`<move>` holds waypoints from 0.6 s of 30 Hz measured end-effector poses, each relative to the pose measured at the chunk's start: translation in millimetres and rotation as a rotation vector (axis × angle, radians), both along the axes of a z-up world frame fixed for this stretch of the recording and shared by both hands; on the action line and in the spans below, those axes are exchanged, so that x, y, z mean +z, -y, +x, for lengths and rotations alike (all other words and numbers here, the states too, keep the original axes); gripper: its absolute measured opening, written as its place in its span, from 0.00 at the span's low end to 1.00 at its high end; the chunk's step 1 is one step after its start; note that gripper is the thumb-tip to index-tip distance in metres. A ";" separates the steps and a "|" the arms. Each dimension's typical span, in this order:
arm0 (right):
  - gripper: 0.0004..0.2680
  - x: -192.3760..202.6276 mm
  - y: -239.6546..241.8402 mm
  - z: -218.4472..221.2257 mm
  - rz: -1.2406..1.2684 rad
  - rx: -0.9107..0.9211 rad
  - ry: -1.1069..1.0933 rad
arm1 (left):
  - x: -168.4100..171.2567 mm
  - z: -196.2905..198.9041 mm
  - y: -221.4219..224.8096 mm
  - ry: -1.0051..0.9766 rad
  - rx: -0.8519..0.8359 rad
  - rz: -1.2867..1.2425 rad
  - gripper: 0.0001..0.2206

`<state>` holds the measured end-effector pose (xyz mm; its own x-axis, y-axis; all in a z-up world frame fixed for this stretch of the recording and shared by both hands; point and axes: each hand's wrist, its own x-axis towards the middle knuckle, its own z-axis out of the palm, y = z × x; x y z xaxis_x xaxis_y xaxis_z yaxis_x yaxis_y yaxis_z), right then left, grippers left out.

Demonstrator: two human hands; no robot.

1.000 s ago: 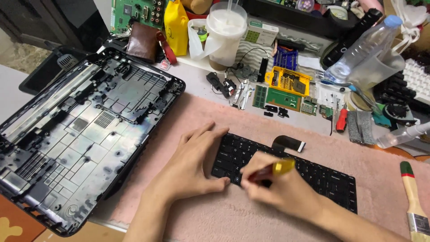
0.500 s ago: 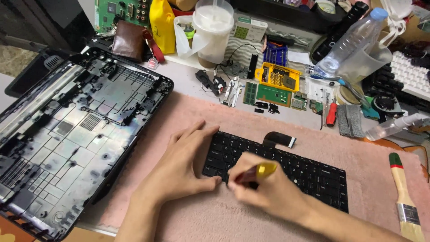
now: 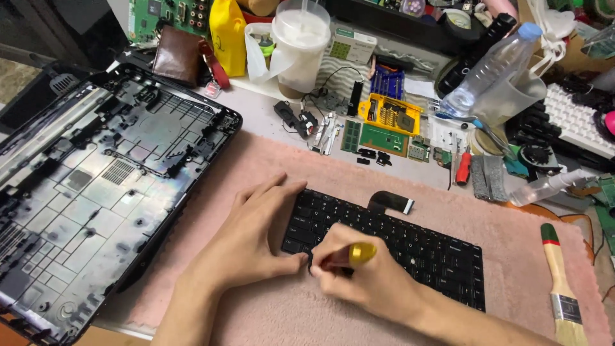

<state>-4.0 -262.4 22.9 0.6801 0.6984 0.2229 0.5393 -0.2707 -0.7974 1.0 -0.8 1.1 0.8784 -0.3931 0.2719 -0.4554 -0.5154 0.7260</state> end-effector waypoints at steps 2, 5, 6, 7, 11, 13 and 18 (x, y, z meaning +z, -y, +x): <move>0.01 -4.4 2.1 15.5 0.003 -0.031 0.022 | -0.9 -0.1 -0.4 -0.007 -0.004 0.004 0.52; 0.05 -9.1 6.4 56.6 -0.063 -0.155 0.066 | -1.1 -1.0 0.3 -0.004 -0.002 0.011 0.52; 0.09 -9.8 7.6 74.7 -0.135 -0.246 0.086 | -1.0 -0.8 0.5 0.005 0.004 0.014 0.52; 0.09 -8.4 10.2 77.1 -0.136 -0.244 0.090 | -1.3 -0.5 1.2 0.008 0.006 0.012 0.52; 0.06 -1.3 8.7 61.9 -0.168 -0.307 0.065 | -1.7 0.1 0.3 -0.003 0.006 -0.004 0.52; 0.06 -1.5 5.9 38.3 -0.154 -0.260 0.007 | -0.1 -0.8 -0.7 -0.015 0.004 -0.006 0.53; 0.07 3.0 4.5 19.4 -0.045 -0.055 -0.086 | -5.5 0.9 -1.4 -0.009 -0.008 -0.007 0.52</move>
